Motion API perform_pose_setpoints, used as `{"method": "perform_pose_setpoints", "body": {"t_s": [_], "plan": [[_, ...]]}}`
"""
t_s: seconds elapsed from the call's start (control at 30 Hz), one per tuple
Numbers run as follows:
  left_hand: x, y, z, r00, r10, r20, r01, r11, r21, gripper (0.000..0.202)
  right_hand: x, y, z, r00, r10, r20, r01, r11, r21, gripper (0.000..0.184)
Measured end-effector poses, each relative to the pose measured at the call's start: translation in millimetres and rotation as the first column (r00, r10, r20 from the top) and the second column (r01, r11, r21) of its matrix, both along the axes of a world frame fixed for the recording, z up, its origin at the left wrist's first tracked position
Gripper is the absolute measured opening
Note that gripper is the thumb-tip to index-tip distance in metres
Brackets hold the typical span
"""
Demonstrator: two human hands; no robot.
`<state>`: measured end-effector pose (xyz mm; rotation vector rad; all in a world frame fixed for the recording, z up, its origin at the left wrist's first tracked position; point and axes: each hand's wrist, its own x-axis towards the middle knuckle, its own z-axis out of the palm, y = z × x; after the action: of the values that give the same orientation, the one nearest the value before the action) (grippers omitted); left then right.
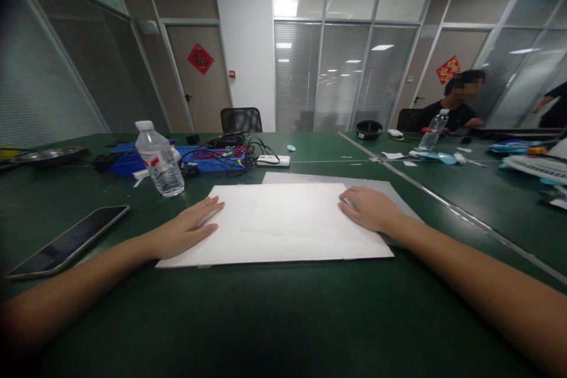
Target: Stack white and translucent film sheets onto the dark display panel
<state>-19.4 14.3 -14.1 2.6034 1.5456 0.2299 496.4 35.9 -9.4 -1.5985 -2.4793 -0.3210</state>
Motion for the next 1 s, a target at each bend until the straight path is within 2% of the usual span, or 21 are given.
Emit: {"method": "perform_pose_setpoints", "body": {"t_s": [0.23, 0.4, 0.53, 0.7, 0.83, 1.0], "plan": [[3, 1, -0.8, 1.0, 0.006, 0.017, -0.006, 1.0, -0.014, 0.081, -40, -23, -0.2, 0.991, 0.113, -0.064, -0.117, 0.992, -0.054, 0.058], [4, 0, 0.6, 1.0, -0.016, 0.004, 0.016, 1.0, -0.023, 0.081, -62, -42, 5.3, 0.975, 0.153, -0.164, -0.178, 0.973, -0.149, 0.058], [2, 1, -0.4, 1.0, -0.016, 0.009, 0.016, 1.0, -0.02, 0.074, -54, -39, 9.1, 0.971, 0.142, -0.19, -0.17, 0.975, -0.14, 0.056], [-3, 4, -2.6, 0.999, -0.026, 0.033, 0.027, 1.0, -0.014, 0.065, -28, -20, 6.7, 0.99, 0.066, -0.127, -0.074, 0.995, -0.063, 0.05], [-7, 6, -3.1, 0.999, -0.019, 0.046, 0.02, 1.0, -0.019, 0.064, -21, -13, 6.1, 0.997, 0.0, -0.076, 0.001, 1.0, 0.009, 0.046], [-9, 7, -1.9, 0.995, -0.025, 0.092, 0.026, 1.0, -0.013, 0.063, -26, -15, 3.2, 0.995, 0.077, -0.06, -0.077, 0.997, 0.011, 0.045]]}}
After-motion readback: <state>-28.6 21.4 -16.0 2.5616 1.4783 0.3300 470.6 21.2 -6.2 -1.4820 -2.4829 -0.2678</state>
